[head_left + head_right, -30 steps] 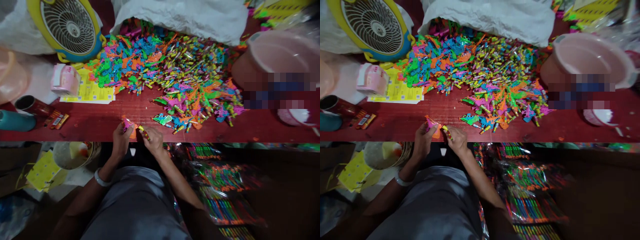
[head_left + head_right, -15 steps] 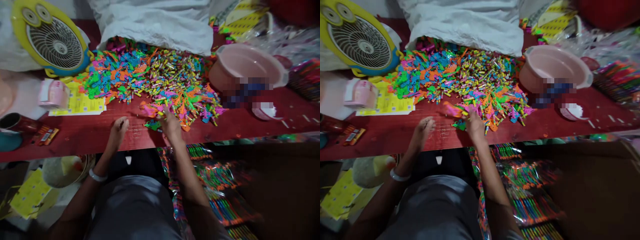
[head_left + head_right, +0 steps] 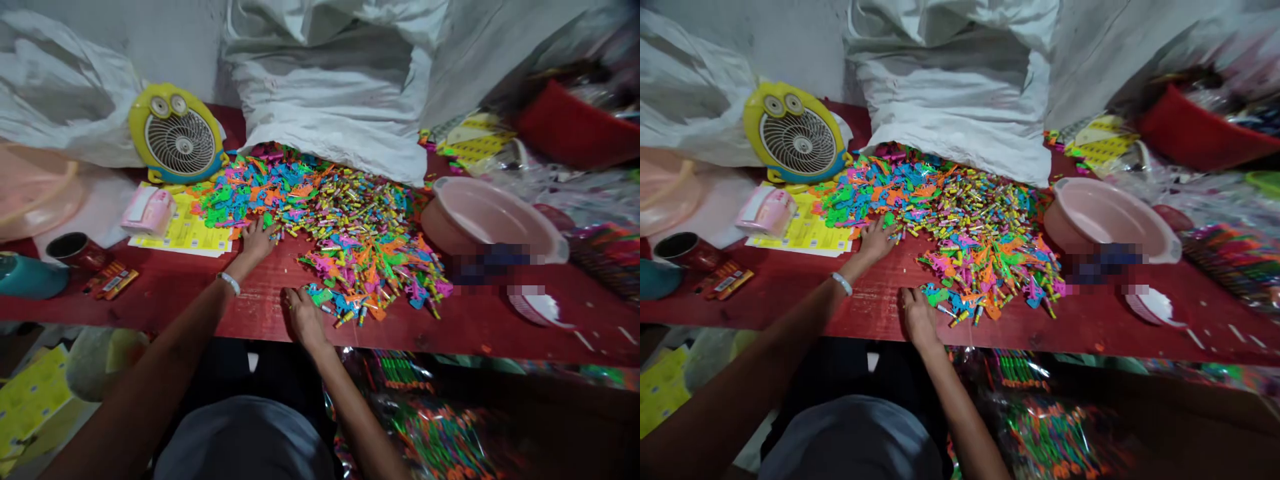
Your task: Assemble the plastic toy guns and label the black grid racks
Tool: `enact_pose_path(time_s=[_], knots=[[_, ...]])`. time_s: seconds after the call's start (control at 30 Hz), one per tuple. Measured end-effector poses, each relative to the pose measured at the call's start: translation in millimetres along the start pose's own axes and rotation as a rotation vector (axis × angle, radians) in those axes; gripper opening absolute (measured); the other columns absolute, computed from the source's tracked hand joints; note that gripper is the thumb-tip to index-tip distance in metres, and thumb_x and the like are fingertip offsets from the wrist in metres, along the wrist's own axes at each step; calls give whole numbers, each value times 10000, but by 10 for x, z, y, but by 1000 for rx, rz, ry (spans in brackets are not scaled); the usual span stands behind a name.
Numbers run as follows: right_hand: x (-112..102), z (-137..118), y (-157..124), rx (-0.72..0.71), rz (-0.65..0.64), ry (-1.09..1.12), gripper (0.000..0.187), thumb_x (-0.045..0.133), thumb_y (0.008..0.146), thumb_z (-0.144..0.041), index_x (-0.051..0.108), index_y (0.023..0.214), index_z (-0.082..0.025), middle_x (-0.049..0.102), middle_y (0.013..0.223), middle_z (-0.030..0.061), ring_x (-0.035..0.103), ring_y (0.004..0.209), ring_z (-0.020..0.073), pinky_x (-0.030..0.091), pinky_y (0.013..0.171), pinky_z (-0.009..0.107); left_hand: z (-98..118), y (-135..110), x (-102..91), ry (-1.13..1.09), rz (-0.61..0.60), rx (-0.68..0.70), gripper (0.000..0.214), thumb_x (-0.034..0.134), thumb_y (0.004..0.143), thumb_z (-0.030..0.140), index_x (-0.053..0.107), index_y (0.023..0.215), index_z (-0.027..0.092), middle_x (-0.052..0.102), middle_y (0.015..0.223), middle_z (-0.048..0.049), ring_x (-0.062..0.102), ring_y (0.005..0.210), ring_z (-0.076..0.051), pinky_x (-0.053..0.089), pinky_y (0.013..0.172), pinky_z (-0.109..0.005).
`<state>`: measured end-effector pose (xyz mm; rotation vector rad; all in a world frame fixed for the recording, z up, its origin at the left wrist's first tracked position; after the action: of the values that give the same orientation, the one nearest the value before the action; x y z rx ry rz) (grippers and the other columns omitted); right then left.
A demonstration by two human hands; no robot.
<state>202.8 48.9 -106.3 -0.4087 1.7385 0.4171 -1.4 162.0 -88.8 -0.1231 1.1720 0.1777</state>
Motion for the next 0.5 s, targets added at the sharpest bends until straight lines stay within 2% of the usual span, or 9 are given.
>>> enact_pose_path(time_s=[0.17,0.27,0.37,0.5], knots=[[101,524,291,143,265,-58,355,477,965,-126,719,1224,-157,711,1006,116,632,877,206,467,747,287,-69,-402,138,-15,57,92,489,482,1005,344,576,1478,266,389,1665,-145,406,1498,-334,275,1229,-570],[167,609,481,78,318,-69,345,475,993,-161,719,1236,-140,722,1048,132,636,917,218,477,784,304,-137,-468,101,-68,111,129,555,487,1012,420,500,1535,235,434,1639,-151,386,1517,-315,234,1254,-555],[226,506,577,-12,311,-81,330,484,1021,-211,715,1251,-157,728,1057,126,644,913,215,477,780,302,-344,-173,-134,-100,238,52,657,491,999,524,458,1556,178,418,1646,-164,349,1540,-321,218,1262,-532],[241,436,594,-16,327,-104,309,489,1033,-247,721,1220,-167,733,1025,117,667,893,221,488,743,301,-848,626,-618,-146,408,-202,676,408,1021,526,434,1559,118,411,1643,-195,350,1541,-321,227,1263,-489]])
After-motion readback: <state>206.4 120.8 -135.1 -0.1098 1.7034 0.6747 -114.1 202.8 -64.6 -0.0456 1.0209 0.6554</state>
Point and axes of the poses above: each hand's wrist, its own y-axis towards the middle knuckle, its own x-axis out of the palm, z = x × y, the point moved 3 cm from there along y, towards the middle knuckle
